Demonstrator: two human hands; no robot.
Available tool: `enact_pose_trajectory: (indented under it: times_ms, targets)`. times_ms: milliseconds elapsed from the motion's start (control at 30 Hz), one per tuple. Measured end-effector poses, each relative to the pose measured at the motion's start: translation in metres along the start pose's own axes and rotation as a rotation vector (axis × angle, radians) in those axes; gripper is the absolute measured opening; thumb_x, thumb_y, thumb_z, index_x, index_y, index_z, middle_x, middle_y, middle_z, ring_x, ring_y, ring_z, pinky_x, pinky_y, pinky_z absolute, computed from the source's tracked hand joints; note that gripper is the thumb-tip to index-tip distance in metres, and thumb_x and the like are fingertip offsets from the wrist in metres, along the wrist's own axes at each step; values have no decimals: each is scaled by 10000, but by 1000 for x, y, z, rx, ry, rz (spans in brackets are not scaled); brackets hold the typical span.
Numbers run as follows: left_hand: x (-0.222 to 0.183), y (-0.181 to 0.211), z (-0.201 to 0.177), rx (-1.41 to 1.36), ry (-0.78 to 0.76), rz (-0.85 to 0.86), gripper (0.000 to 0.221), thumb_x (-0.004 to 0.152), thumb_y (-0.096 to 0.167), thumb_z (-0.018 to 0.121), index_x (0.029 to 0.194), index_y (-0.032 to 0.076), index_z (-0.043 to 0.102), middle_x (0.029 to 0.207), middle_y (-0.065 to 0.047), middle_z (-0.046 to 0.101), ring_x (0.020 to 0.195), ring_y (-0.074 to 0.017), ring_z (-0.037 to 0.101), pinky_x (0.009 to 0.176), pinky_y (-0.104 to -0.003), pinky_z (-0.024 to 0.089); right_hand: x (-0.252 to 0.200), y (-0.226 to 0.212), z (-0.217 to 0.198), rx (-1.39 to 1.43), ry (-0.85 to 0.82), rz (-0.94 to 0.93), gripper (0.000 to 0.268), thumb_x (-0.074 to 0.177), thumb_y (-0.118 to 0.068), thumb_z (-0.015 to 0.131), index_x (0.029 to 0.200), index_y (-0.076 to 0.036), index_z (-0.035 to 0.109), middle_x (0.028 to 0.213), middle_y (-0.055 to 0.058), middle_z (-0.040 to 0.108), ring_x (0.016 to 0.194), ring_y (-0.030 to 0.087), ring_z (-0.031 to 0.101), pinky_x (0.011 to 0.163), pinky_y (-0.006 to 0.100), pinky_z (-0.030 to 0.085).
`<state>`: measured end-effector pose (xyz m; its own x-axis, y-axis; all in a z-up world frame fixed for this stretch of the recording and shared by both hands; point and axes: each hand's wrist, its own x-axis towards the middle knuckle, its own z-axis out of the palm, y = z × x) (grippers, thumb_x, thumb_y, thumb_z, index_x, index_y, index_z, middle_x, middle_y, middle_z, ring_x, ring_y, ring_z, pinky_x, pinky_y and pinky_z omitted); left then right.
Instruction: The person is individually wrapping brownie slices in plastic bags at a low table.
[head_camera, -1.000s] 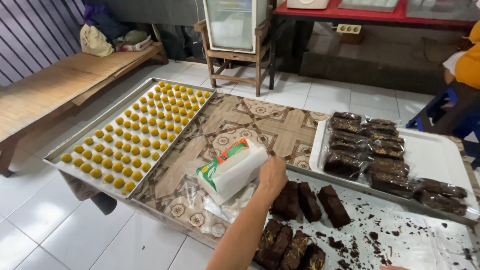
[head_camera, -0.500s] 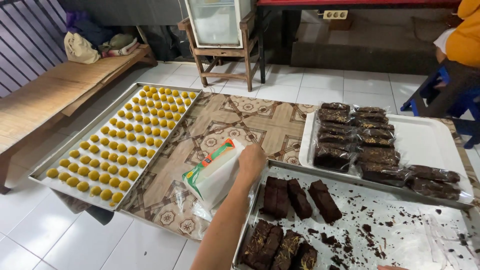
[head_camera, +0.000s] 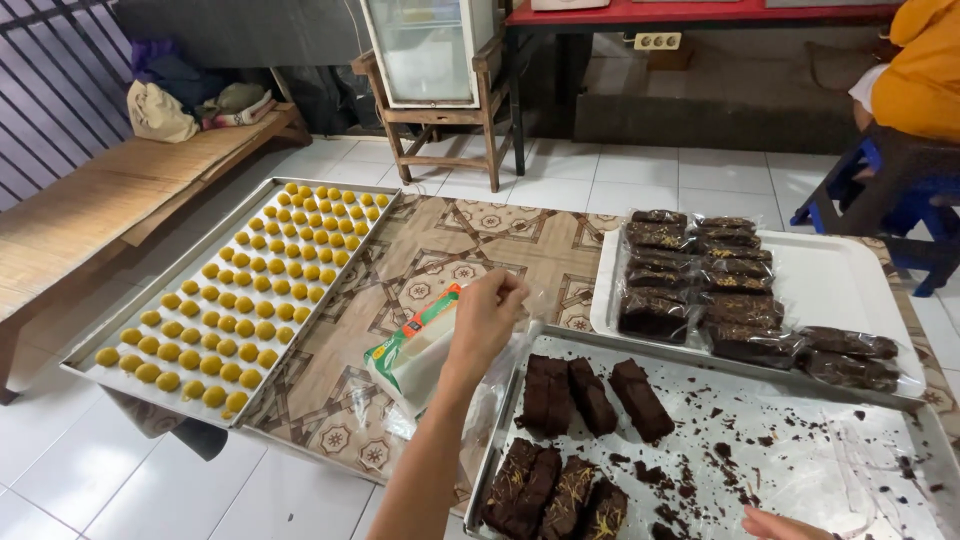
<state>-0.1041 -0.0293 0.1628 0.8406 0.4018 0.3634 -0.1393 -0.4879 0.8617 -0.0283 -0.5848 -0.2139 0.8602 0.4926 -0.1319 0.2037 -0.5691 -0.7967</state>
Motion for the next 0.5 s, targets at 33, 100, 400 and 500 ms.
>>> enact_pose_trajectory:
  times_ms: [33, 100, 400, 500]
  targets:
    - [-11, 20, -3, -64, -19, 17, 47, 881, 17, 689, 868, -18, 717, 640, -46, 671, 513, -111, 565, 491, -238, 432, -2, -33, 10, 19, 9, -2, 679, 763, -169, 778, 1410, -243, 584, 1345, 30, 783, 899, 80, 939, 824, 213, 778]
    - [-37, 54, -4, -130, -41, 39, 44, 901, 15, 696, 885, -18, 721, 651, -44, 652, 502, -100, 526, 438, -228, 392, -3, -118, 31, 38, 23, -5, 685, 761, -154, 785, 1411, -237, 584, 1341, 36, 788, 887, 83, 945, 814, 211, 785]
    - [-148, 133, 13, -304, -477, 137, 109, 894, 76, 763, 836, -11, 729, 692, -8, 605, 574, -83, 440, 508, -243, 374, -102, -451, 18, -115, 563, -381, 708, 753, -326, 758, 1370, -71, 523, 1435, 168, 545, 1445, 335, 450, 1194, 575, 353]
    - [-165, 120, 21, -333, -499, 74, 119, 901, 101, 763, 838, -1, 761, 675, -14, 565, 562, -84, 407, 494, -250, 337, -110, -436, 19, 333, 474, 91, 117, 803, -48, 801, 910, -20, 841, 794, 88, 883, 741, 145, 765, 689, 276, 554]
